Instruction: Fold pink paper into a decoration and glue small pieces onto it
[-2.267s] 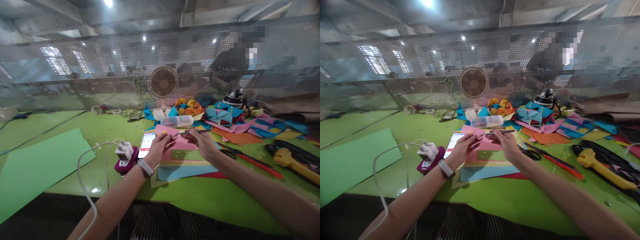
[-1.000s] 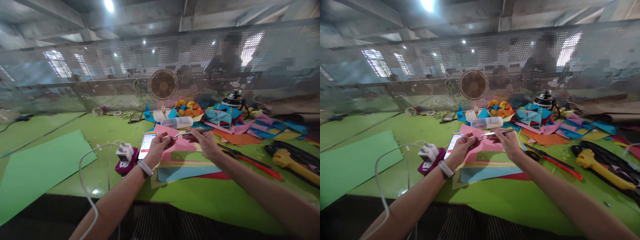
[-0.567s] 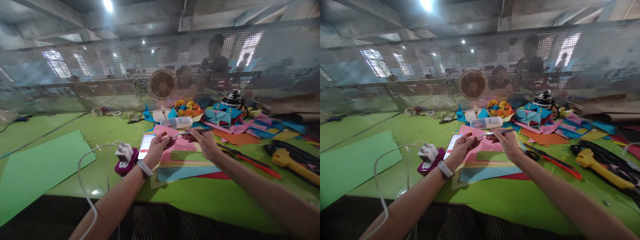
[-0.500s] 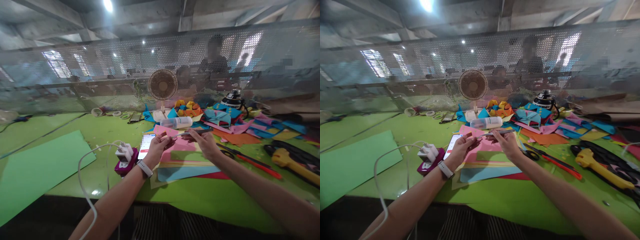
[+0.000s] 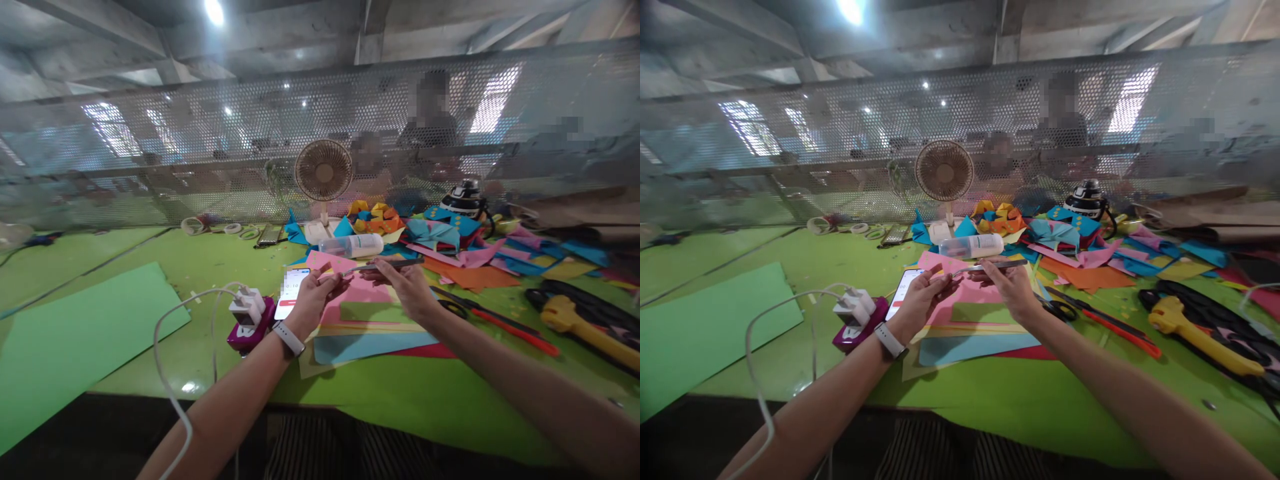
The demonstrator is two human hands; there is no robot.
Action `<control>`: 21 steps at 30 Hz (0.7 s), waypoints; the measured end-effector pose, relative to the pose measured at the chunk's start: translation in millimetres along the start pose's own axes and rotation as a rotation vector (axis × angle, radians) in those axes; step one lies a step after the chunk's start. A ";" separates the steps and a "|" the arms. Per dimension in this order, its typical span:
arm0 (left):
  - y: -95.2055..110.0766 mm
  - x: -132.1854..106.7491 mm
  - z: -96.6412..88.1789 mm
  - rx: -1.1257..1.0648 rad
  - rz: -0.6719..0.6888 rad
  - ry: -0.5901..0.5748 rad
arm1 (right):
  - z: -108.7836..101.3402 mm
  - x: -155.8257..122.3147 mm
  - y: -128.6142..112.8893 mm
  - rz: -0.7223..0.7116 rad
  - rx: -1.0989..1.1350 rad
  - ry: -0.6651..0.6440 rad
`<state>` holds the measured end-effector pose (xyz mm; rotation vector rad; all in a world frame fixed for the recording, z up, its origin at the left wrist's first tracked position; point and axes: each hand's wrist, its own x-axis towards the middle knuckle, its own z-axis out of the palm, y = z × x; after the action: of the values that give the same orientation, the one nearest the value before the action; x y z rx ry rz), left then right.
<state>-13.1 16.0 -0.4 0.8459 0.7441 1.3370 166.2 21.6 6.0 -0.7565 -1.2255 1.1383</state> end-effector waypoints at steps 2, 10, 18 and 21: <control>-0.3 0.0 0.1 0.010 0.003 -0.007 | 0.0 0.8 0.1 0.014 -0.003 0.012; -0.9 -3.0 2.1 0.027 0.011 -0.035 | -3.5 4.5 -1.8 0.046 0.063 0.063; -1.8 -4.3 2.4 0.049 -0.022 -0.055 | -0.4 3.6 -9.7 0.011 0.060 0.091; -1.2 -5.7 3.7 0.076 -0.019 -0.063 | 0.3 2.9 -8.3 0.005 0.050 0.082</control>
<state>-9.9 10.0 0.3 0.9350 0.7554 1.2660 167.9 21.8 14.6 -0.7619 -1.1240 1.1277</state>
